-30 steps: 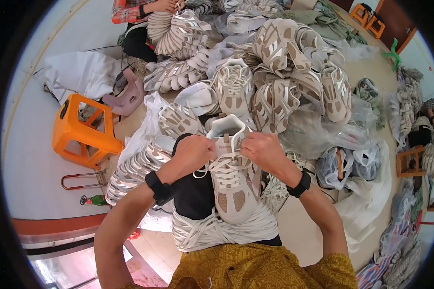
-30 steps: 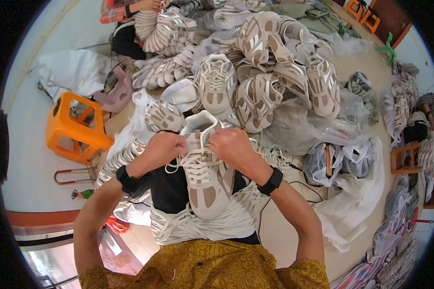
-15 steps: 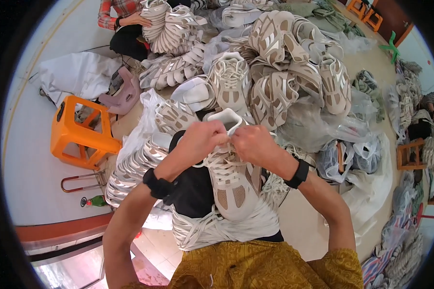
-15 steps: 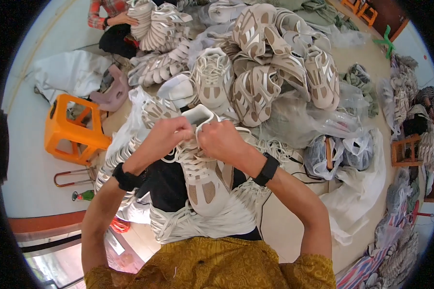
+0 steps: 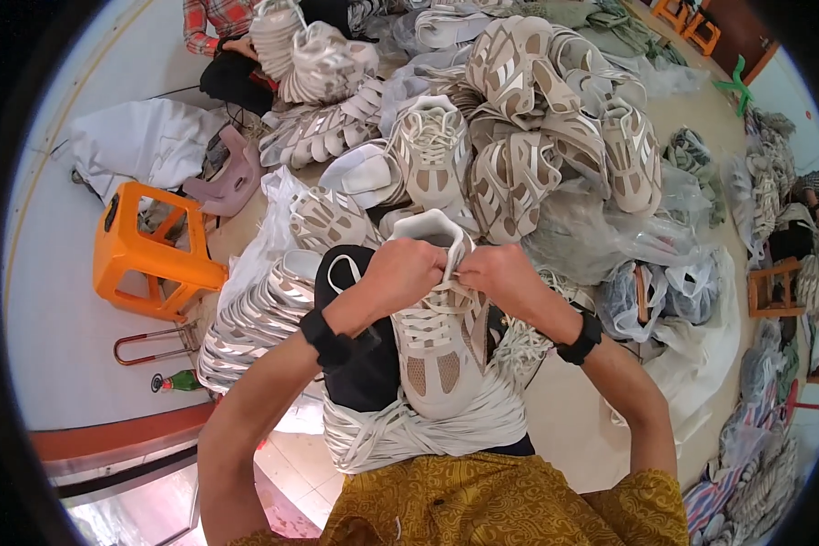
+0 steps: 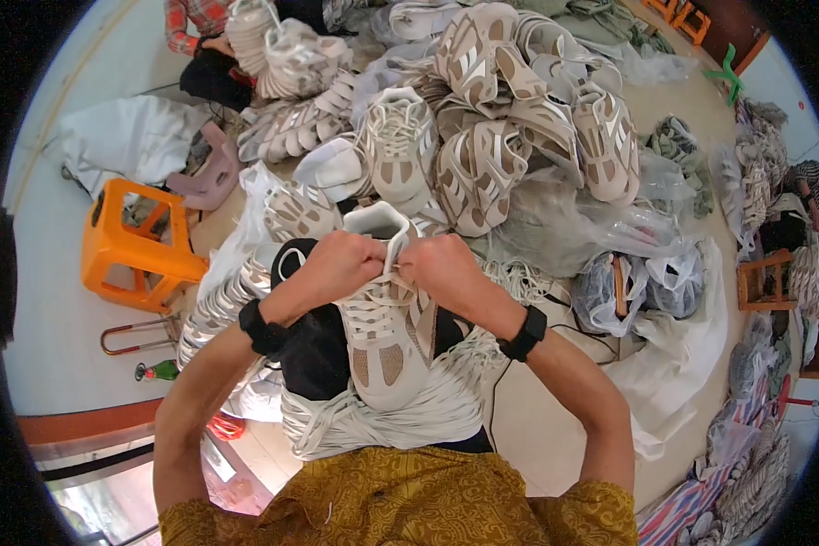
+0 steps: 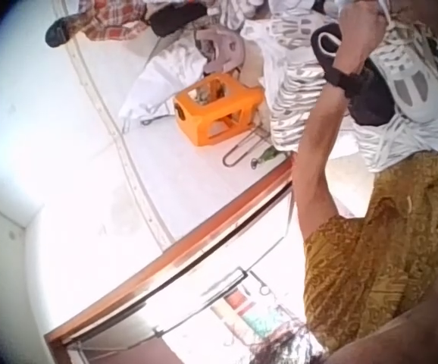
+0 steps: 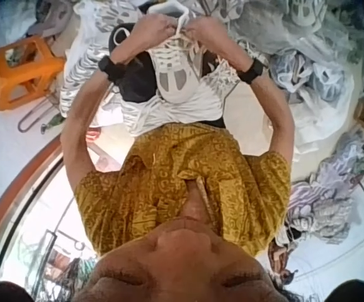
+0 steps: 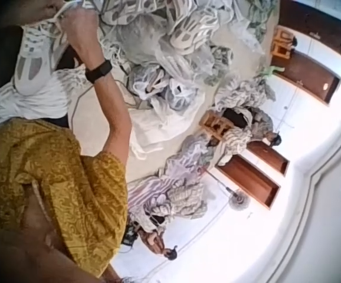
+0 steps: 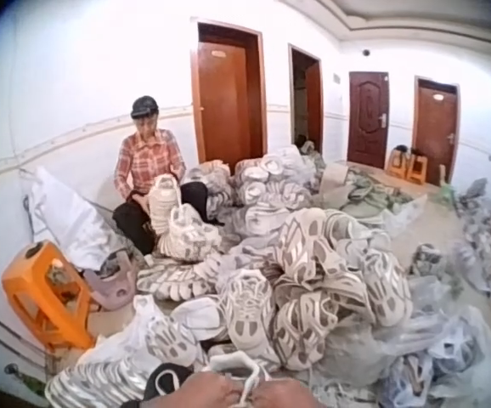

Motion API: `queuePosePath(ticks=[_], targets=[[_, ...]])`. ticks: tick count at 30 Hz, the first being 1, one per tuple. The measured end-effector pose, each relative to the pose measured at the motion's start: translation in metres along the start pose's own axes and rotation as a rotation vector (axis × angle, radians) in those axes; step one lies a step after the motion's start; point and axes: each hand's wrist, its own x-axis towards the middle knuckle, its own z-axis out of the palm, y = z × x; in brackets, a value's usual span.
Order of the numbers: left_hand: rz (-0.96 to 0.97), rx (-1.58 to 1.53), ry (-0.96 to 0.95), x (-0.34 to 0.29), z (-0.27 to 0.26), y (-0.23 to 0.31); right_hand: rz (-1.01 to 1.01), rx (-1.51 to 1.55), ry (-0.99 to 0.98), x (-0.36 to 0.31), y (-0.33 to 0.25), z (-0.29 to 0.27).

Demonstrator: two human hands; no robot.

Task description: Inserting and threading laces through the eyelets of an athletic shoe while sitting among components.

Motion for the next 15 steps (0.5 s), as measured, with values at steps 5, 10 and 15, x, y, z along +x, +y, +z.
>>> queuePosePath(ticks=[5,10,15], targets=[[0.091,0.047,-0.054,0.006,0.006,-0.011,0.115,0.07,0.045,0.003,-0.005,0.007],[0.063,-0.079,-0.178,-0.001,-0.014,-0.009,0.661,0.945,-0.205,0.005,-0.008,0.001],[-0.34,-0.471,-0.355,-0.024,-0.072,0.0,0.758,1.484,-0.175,0.004,-0.007,-0.028]])
